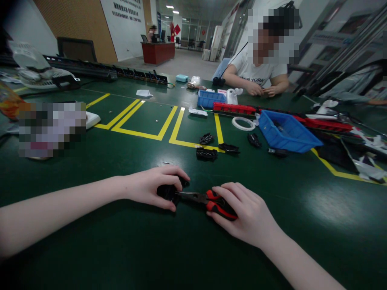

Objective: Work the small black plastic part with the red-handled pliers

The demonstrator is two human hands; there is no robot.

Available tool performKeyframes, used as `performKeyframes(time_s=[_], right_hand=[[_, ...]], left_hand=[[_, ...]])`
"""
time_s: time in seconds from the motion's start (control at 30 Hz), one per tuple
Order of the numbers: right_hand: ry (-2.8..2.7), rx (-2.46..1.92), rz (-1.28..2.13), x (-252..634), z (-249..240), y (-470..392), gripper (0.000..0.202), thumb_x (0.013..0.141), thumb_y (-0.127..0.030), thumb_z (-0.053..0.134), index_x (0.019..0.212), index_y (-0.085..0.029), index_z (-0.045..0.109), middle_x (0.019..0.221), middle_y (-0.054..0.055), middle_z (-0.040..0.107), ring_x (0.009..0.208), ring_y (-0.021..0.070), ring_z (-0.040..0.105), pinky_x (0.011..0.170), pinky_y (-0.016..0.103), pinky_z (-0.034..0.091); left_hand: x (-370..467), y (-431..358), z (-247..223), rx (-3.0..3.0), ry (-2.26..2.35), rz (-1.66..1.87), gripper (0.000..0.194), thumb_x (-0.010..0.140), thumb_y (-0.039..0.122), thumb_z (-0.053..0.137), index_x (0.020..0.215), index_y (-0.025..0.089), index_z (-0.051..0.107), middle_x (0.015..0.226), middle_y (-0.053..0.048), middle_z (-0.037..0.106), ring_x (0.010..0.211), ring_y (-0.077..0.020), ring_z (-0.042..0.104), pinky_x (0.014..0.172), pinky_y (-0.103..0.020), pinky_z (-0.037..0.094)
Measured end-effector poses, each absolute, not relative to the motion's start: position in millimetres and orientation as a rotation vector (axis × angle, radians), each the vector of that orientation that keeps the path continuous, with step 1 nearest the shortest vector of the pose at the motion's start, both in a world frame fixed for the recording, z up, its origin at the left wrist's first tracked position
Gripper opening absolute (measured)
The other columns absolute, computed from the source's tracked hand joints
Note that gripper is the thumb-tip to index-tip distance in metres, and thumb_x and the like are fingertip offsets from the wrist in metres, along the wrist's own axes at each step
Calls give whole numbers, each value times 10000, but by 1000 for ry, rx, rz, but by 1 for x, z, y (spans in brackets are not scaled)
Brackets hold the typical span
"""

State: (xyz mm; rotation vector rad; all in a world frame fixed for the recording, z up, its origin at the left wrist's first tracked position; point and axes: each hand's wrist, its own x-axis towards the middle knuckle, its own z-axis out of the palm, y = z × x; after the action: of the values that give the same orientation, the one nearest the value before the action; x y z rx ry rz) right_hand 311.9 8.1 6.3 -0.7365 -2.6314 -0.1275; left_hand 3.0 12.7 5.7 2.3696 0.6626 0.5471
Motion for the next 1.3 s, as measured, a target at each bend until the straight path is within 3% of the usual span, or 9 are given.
performKeyframes(time_s=[0.27, 0.47, 0.6, 0.73, 0.97, 1.3], right_hand=[[-2614, -778, -60, 309, 7, 4, 366, 885, -373, 641, 1184, -169, 587, 1024, 112, 679, 833, 193, 675, 641, 292, 584], [-2608, -753, -118, 308, 6, 4, 350, 886, -378, 633, 1169, -176, 595, 1014, 114, 683, 825, 203, 676, 640, 311, 578], [-2593, -759, -94, 310, 2, 6, 372, 882, -384, 636, 1200, -195, 595, 1036, 112, 682, 842, 210, 671, 657, 325, 573], [-2591, -762, -100, 313, 0, 7, 376, 881, -379, 639, 1203, -190, 590, 1041, 113, 675, 846, 210, 663, 668, 329, 567], [-2614, -755, -137, 314, 0, 8, 375, 898, -374, 620, 1208, -169, 576, 1049, 122, 659, 850, 204, 656, 663, 317, 564], [-2593, -763, -97, 315, -1, 10, 386, 877, -377, 644, 1211, -192, 590, 1051, 115, 677, 853, 214, 666, 666, 329, 567]], left_hand=[[2, 11, 8, 2375, 675, 469, 302, 871, 339, 732, 1100, 186, 609, 1442, -113, 504, 1263, -288, 561, 1002, -394, 499], [4, 5, 9, 2492, 653, 409, 611, 908, 340, 679, 1434, 191, 406, 1571, -155, 373, 1361, -305, 489, 1055, -411, 477], [5, 5, 7, 2526, 687, 415, 712, 933, 368, 645, 1520, 182, 287, 1616, -168, 285, 1428, -311, 409, 1133, -446, 405], [6, 6, 6, 2607, 709, 468, 689, 932, 375, 634, 1503, 149, 321, 1572, -189, 361, 1415, -326, 413, 1164, -493, 344], [7, 6, 5, 2654, 799, 492, 607, 922, 377, 623, 1432, 121, 417, 1367, -160, 573, 1230, -292, 565, 1050, -418, 448], [7, 5, 5, 2656, 815, 521, 592, 908, 353, 641, 1415, 134, 428, 1418, -161, 535, 1253, -295, 555, 1055, -423, 457]])
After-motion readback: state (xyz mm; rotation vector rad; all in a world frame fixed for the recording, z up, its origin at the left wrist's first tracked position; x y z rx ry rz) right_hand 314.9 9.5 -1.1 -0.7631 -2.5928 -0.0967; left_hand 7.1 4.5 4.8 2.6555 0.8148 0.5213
